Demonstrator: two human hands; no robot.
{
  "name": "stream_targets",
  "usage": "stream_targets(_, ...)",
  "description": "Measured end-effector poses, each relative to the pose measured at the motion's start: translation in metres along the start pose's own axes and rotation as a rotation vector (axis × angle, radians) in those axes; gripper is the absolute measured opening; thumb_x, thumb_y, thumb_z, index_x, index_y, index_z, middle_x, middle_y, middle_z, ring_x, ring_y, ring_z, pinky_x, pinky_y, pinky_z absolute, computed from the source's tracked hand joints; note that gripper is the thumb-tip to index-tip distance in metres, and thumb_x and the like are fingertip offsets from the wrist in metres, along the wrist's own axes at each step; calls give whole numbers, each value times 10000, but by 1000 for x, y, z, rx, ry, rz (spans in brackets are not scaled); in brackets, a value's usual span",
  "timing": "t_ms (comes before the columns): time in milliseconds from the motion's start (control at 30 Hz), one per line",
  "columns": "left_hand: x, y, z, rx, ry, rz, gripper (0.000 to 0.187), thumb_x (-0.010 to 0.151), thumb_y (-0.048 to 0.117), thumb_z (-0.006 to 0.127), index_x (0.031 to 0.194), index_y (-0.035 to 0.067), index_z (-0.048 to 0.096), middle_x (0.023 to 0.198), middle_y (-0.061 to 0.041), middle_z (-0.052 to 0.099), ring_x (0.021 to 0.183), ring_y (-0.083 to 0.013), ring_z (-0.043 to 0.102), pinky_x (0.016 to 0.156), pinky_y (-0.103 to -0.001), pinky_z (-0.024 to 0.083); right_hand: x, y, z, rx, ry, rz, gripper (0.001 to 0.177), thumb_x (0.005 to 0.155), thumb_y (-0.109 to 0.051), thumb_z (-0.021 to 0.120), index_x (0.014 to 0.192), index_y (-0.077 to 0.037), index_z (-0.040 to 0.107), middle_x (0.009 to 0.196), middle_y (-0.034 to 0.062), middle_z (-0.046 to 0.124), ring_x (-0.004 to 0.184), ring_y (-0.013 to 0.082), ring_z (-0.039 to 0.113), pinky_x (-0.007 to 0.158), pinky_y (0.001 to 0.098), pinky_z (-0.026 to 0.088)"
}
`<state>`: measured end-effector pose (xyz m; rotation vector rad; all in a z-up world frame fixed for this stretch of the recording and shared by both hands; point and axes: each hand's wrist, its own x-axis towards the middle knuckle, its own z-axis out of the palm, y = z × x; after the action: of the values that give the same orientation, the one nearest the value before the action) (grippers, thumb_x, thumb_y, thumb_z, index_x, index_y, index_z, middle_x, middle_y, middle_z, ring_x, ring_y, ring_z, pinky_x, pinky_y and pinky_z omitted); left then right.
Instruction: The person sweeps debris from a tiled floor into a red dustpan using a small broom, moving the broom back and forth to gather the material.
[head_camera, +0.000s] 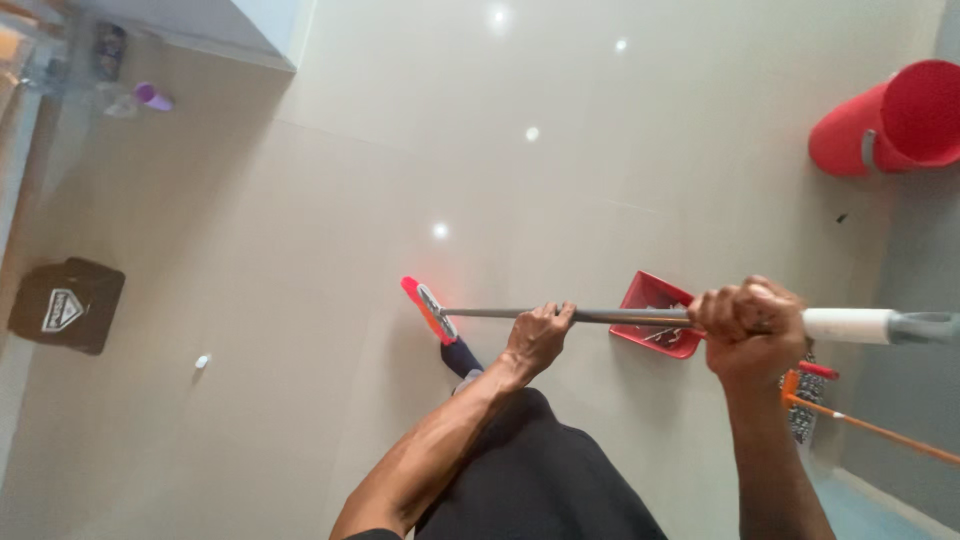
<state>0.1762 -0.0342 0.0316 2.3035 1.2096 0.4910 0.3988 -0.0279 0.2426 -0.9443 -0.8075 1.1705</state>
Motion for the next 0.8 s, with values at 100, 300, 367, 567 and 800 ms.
stream_targets(100,9,11,17,-53,46,29,241,936,91,637,1150,-16,662,787,-170,669,707,-325,708,581,-432,579,-9,-3,5,-75,3,36,290,931,-90,400,653,-136,337,522,2,282,479,122,241,536,360,338)
stream_targets(300,55,51,21,-189,87,43,158,987,124,640,1094,9,652,829,-167,671,763,-336,707,602,-433,573,-25,-31,3,-317,14,23,364,1020,-102,521,690,-114,368,547,39,347,499,122,304,547,360,334)
stream_targets(367,65,56,5,-207,95,29,128,999,125,628,1076,24,645,854,-169,675,780,-336,709,632,-432,579,-20,-23,-2,-409,18,64,348,1068,-143,560,755,-96,413,577,97,440,524,160,397,585,408,385)
stream_targets(567,34,69,-127,-543,371,-67,216,896,155,744,1057,61,635,983,-142,746,813,-235,743,697,-375,607,20,72,-30,-433,-356,194,578,950,-200,521,1510,-114,405,1693,158,298,1617,314,198,1294,498,173)
stream_targets(800,-18,105,-257,-912,1020,-55,163,1124,190,621,1076,78,512,783,-42,578,676,-118,542,731,-332,548,-41,224,65,-757,-530,-5,756,765,-197,878,1371,-57,450,1435,200,513,1417,401,420,1154,483,348)
